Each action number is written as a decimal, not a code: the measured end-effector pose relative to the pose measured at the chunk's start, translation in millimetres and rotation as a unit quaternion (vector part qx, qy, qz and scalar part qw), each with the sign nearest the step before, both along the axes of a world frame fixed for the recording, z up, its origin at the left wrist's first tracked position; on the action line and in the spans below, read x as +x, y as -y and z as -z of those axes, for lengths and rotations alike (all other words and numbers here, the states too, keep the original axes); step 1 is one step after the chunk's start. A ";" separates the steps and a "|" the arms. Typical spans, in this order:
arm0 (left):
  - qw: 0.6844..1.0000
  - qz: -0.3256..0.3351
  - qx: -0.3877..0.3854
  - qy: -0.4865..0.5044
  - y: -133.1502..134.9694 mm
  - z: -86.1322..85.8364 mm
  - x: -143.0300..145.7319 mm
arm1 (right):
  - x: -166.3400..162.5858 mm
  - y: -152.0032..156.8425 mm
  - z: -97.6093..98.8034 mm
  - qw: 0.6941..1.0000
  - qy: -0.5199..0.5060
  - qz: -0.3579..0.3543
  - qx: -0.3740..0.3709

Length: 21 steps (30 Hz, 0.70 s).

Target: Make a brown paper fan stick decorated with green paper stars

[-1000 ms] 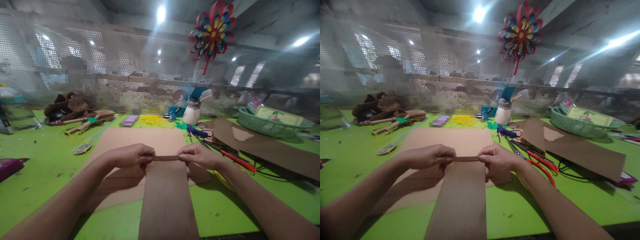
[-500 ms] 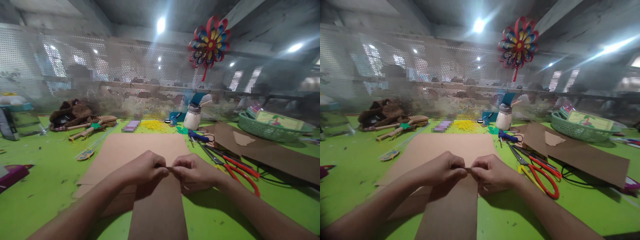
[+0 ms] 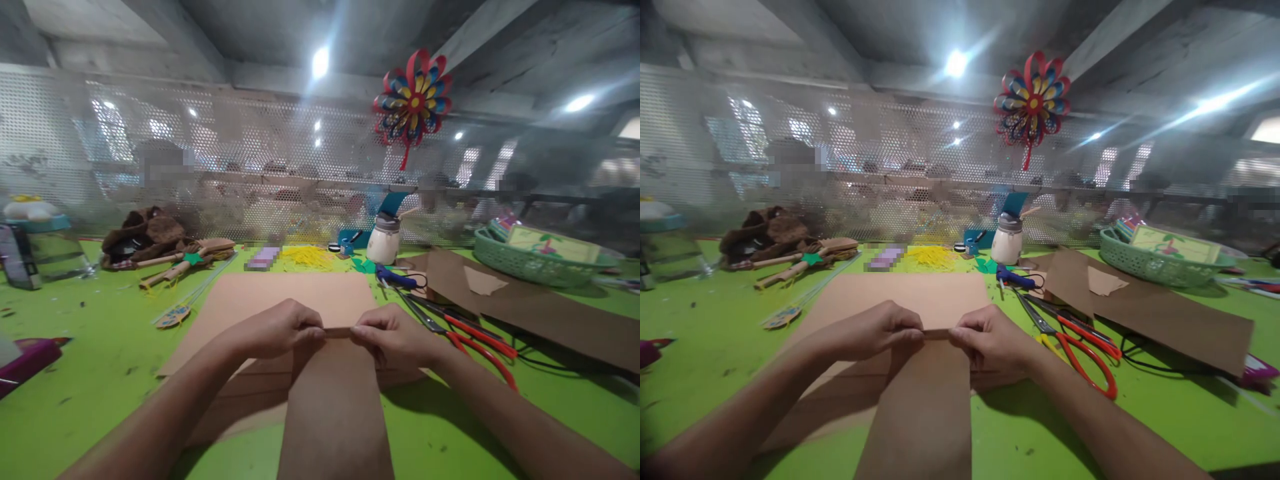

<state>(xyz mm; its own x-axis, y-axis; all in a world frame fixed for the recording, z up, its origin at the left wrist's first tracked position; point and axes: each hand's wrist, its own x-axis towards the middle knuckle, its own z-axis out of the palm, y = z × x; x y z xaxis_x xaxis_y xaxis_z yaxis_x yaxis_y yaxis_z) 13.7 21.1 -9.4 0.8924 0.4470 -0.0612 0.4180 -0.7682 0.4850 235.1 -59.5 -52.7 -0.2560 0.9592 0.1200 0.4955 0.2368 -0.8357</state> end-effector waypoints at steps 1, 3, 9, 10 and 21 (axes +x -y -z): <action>1.000 0.002 -0.001 0.002 0.3 -0.6 0.2 | 1.5 -0.5 0.8 1.000 -0.010 0.000 -0.010; 1.000 0.004 0.000 0.005 1.4 -0.5 1.4 | 4.2 -1.5 2.3 0.999 -0.034 -0.005 -0.034; 0.999 -0.030 0.007 -0.019 1.6 11.6 6.3 | 7.3 -3.9 1.6 0.998 0.012 -0.037 -0.049; 0.999 -0.044 0.017 -0.025 1.9 14.2 6.9 | 6.9 -4.2 1.5 0.998 0.040 -0.024 -0.037; 0.967 -0.145 0.204 -0.039 -4.9 32.5 8.4 | 2.4 -4.4 4.4 0.972 0.166 0.130 0.108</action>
